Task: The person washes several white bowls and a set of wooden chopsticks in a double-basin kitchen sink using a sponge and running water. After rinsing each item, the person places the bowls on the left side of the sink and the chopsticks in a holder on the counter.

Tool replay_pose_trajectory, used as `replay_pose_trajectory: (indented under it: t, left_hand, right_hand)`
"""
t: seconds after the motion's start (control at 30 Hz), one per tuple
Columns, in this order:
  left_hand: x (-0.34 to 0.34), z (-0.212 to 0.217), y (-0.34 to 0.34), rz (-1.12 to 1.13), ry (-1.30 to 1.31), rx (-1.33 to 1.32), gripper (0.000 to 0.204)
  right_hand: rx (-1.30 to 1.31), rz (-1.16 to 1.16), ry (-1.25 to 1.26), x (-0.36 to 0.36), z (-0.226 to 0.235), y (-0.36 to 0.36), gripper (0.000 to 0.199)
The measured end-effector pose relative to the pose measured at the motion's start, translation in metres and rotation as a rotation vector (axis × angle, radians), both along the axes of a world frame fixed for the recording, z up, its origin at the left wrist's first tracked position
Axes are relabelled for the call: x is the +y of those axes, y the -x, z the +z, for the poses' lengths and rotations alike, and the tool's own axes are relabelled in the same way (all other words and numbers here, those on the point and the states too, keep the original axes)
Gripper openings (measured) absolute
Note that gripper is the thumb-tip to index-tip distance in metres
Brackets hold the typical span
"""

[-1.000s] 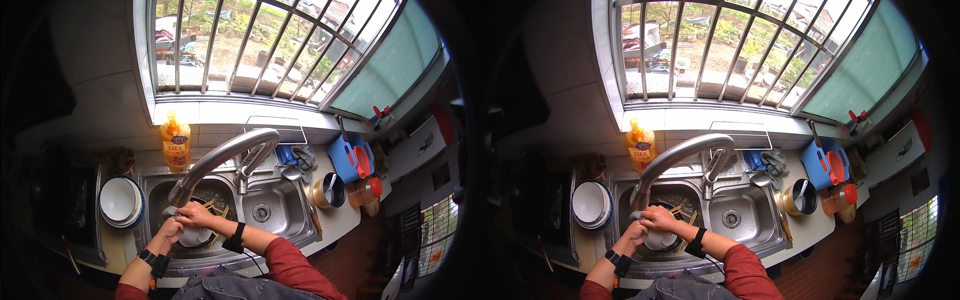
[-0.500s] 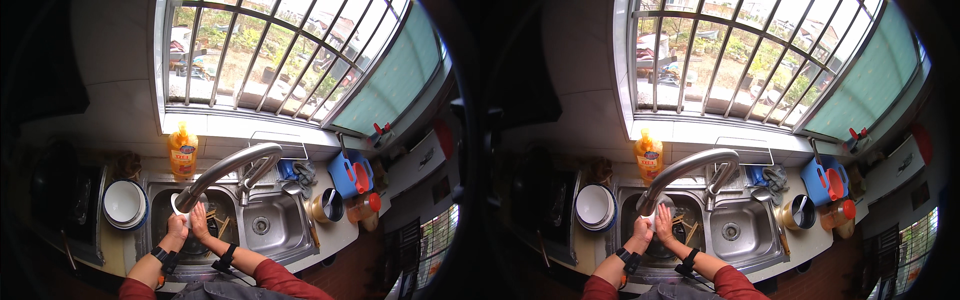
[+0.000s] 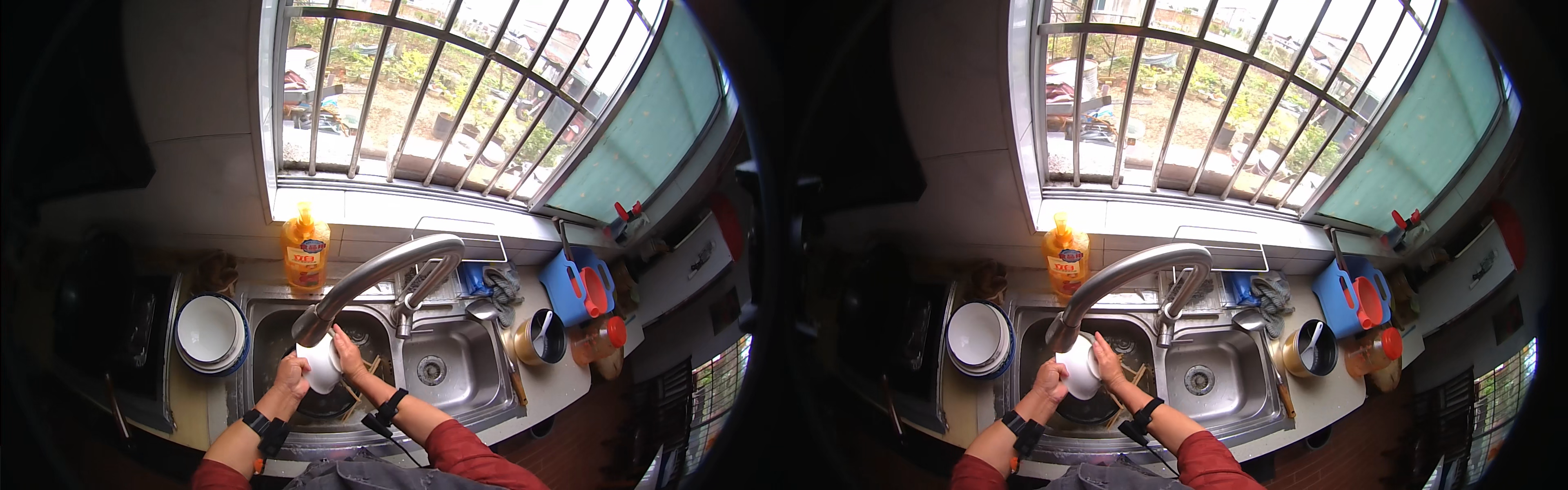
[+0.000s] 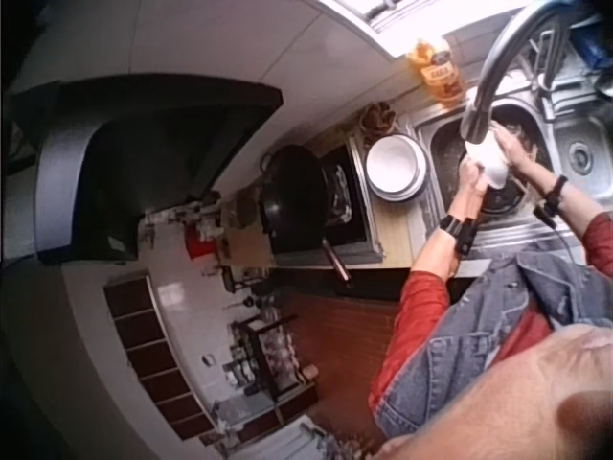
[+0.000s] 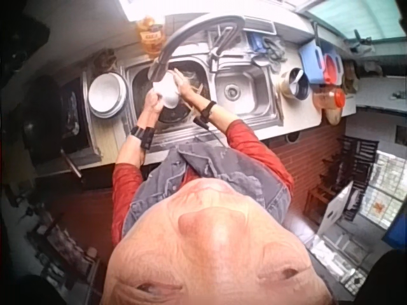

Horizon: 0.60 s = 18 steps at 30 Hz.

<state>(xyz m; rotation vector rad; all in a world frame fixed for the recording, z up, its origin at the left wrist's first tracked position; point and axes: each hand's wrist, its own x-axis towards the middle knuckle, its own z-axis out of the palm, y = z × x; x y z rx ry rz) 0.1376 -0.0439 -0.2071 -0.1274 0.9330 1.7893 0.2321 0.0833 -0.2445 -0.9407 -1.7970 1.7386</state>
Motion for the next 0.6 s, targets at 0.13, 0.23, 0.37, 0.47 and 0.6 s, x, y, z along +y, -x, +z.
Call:
replay_pose_trajectory:
  t: [0.13, 0.23, 0.37, 0.47, 0.6]
  left_hand:
    - [0.013, -0.004, -0.006, 0.133, 0.031, 0.051, 0.049]
    - [0.023, -0.008, -0.006, 0.212, 0.096, 0.121, 0.046]
    - [0.031, -0.013, -0.001, 0.101, 0.154, 0.101, 0.033]
    - [0.024, -0.012, 0.009, -0.125, 0.217, 0.157, 0.026]
    - [0.005, 0.006, 0.020, -0.398, -0.005, -0.081, 0.046]
  right_hand:
    - [-0.062, -0.038, -0.387, -0.025, -0.015, 0.002, 0.048]
    - [-0.003, -0.032, -0.322, -0.041, -0.005, 0.001, 0.044]
    - [-0.111, -0.014, -0.617, -0.047, 0.019, 0.003, 0.044]
    - [-0.286, 0.217, -0.796, -0.023, 0.032, 0.008, 0.039]
    - [-0.138, 0.523, -0.076, 0.023, 0.039, 0.009, 0.040]
